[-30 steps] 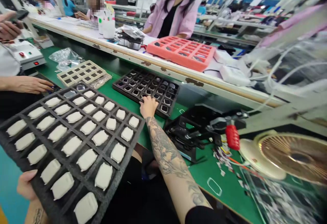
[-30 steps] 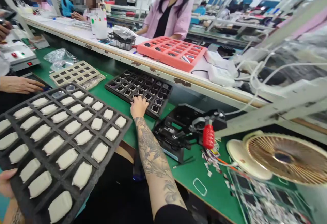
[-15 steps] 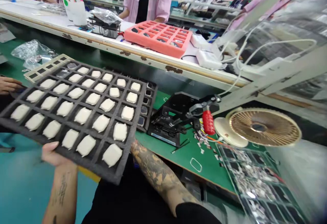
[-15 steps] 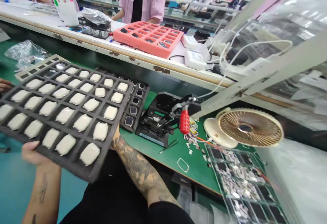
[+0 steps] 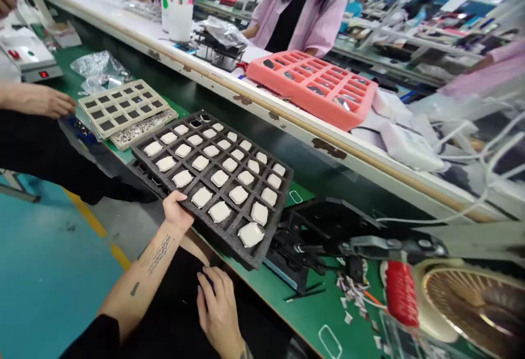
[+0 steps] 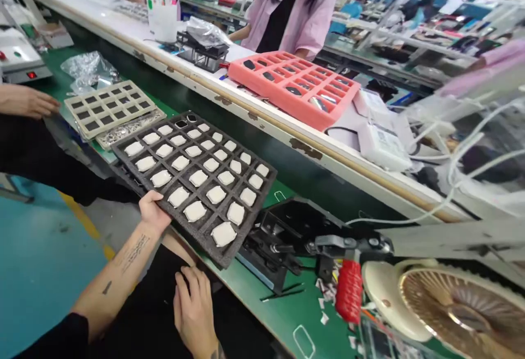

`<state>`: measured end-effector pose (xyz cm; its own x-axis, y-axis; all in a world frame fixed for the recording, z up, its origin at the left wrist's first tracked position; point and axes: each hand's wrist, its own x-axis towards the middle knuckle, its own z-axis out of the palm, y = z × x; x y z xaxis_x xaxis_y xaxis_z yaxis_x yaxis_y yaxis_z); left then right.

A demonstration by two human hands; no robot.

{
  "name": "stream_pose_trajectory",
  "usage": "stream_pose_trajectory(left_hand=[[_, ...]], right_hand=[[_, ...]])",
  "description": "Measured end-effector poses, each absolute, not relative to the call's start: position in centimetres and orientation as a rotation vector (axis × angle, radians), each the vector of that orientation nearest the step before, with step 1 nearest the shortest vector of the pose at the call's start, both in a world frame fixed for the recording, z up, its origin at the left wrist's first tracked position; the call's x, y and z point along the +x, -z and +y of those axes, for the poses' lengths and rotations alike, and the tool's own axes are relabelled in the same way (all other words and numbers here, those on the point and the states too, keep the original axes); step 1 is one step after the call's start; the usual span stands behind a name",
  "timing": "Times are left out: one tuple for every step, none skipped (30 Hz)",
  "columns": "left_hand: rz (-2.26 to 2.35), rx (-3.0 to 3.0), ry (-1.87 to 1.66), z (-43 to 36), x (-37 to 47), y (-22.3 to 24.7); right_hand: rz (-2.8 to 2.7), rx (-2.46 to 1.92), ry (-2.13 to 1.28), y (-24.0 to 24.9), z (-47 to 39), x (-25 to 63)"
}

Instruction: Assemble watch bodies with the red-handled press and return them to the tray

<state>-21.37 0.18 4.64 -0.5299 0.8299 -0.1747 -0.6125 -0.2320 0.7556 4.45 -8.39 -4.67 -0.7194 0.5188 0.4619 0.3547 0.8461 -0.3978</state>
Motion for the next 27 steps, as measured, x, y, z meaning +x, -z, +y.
stream_pose_trajectory(left_hand=[[0.971, 0.277, -1.910, 0.2, -21.1, -4.5], [0.931, 0.215, -1.927, 0.0, -20.9, -4.5], [0.883, 0.146, -1.938, -0.4, -20.8, -4.6], [0.843, 0.086, -1.934, -1.0, -20.9, -4.7], [0.820, 0.037, -1.917, -1.7, -21.0, -4.8], [0.820, 0.005, -1.887, -2.6, -21.3, -4.9], [0.843, -0.007, -1.841, -3.7, -21.6, -5.0], [0.886, 0.002, -1.786, -4.9, -22.1, -5.1], [0.946, 0.032, -1.728, -6.1, -22.6, -5.3], [1.013, 0.071, -1.666, -7.4, -23.2, -5.4], [1.092, 0.126, -1.605, -8.6, -23.8, -5.7], [1.201, 0.206, -1.553, -9.6, -24.5, -6.0], [1.354, 0.314, -1.522, -10.3, -25.2, -6.6], [1.545, 0.452, -1.508, -10.6, -25.9, -7.4], [1.755, 0.619, -1.500, -10.3, -26.6, -8.3], [1.958, 0.809, -1.481, -9.3, -27.4, -9.5], [2.138, 1.007, -1.432, -7.6, -28.2, -10.7], [2.269, 1.187, -1.357, -5.1, -29.0, -12.0], [2.345, 1.348, -1.206, -2.1, -29.9, -13.2], [2.391, 1.438, -1.031, 1.2, -30.8, -14.3], [2.410, 1.453, -0.974, 4.6, -31.7, -15.3], [2.423, 1.452, -0.946, 7.9, -32.6, -16.1], [2.440, 1.427, -0.911, 10.7, -33.5, -16.6], [2.451, 1.389, -0.875, 13.0, -34.2, -17.1], [2.458, 1.341, -0.847, 14.7, -34.7, -17.5], [2.459, 1.287, -0.821, 15.7, -35.0, -17.8], [2.453, 1.229, -0.801, 16.1, -34.9, -18.2]], right_hand=[[-2.404, -0.675, -0.377, 4.7, -8.5, 5.2], [-2.337, -0.728, -0.341, 4.5, -8.4, 5.9], [-2.248, -0.794, -0.278, 4.2, -8.2, 6.3], [-2.148, -0.868, -0.206, 3.7, -7.7, 6.6], [-2.056, -0.940, -0.146, 3.1, -7.0, 6.7], [-1.999, -1.002, -0.117, 2.6, -6.2, 6.7], [-1.982, -1.045, -0.123, 2.1, -5.3, 6.7], [-1.998, -1.064, -0.156, 1.7, -4.3, 6.6], [-2.026, -1.061, -0.202, 1.4, -3.4, 6.4], [-2.049, -1.040, -0.246, 1.3, -2.6, 6.3], [-2.058, -1.014, -0.275, 1.3, -2.0, 6.2], [-2.054, -0.989, -0.289, 1.4, -1.5, 6.2], [-2.045, -0.970, -0.297, 1.6, -1.3, 6.1], [-2.038, -0.958, -0.302, 1.8, -1.1, 6.1], [-2.031, -0.954, -0.303, 2.0, -1.1, 6.0], [-2.024, -0.955, -0.298, 2.1, -1.1, 6.0], [-2.019, -0.958, -0.289, 2.2, -1.2, 6.0], [-2.016, -0.959, -0.281, 2.3, -1.2, 6.0], [-2.012, -0.958, -0.276, 2.3, -1.2, 6.0], [-2.003, -0.953, -0.276, 2.3, -1.2, 6.0], [-1.990, -0.945, -0.282, 2.4, -1.1, 6.1], [-1.976, -0.935, -0.294, 2.5, -0.9, 6.1], [-1.965, -0.922, -0.308, 2.7, -0.8, 6.1], [-1.956, -0.911, -0.319, 2.9, -0.7, 6.0], [-1.949, -0.906, -0.324, 3.1, -0.7, 5.8], [-1.946, -0.909, -0.322, 3.2, -0.8, 5.5], [-1.945, -0.917, -0.312, 3.1, -1.0, 5.2]])
